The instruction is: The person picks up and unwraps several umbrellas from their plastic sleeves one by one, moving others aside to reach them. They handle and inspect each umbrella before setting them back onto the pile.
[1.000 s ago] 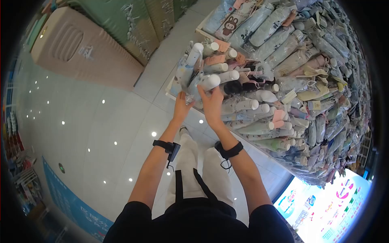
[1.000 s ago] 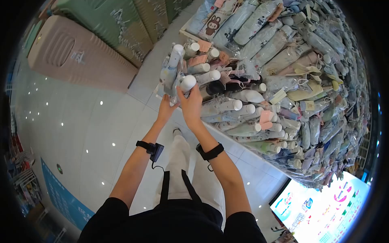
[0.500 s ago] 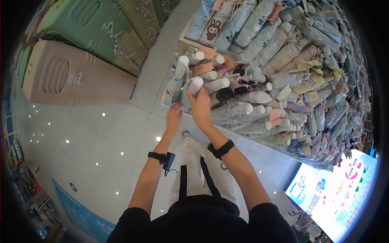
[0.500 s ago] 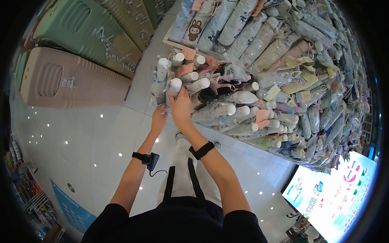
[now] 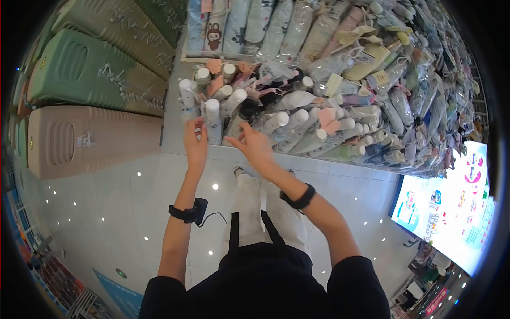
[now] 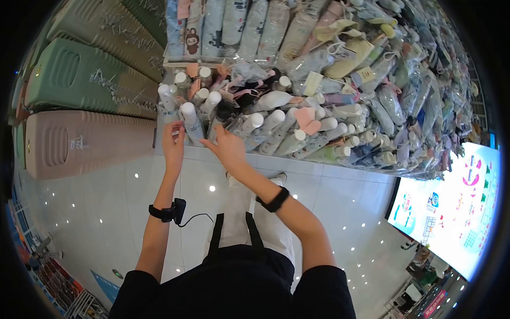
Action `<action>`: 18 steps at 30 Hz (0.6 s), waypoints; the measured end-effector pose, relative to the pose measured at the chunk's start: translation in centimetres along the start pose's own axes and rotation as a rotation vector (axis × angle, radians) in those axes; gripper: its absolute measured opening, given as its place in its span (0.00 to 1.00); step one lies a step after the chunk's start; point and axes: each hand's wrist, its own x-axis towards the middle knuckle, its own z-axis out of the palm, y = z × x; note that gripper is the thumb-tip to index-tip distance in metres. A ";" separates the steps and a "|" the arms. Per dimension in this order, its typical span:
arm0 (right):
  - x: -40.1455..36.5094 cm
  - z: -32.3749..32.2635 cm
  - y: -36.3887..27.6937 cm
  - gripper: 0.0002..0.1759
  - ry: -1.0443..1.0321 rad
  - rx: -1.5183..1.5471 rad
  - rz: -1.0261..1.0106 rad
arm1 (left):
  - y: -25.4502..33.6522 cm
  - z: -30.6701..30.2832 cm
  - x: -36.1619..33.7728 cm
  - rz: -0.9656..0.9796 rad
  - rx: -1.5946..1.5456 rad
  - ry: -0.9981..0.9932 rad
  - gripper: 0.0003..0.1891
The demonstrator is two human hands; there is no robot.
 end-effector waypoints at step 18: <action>-25.2 -40.9 -3.8 0.21 0.429 -0.217 -0.253 | 13.4 13.8 -5.4 0.292 0.067 -0.199 0.08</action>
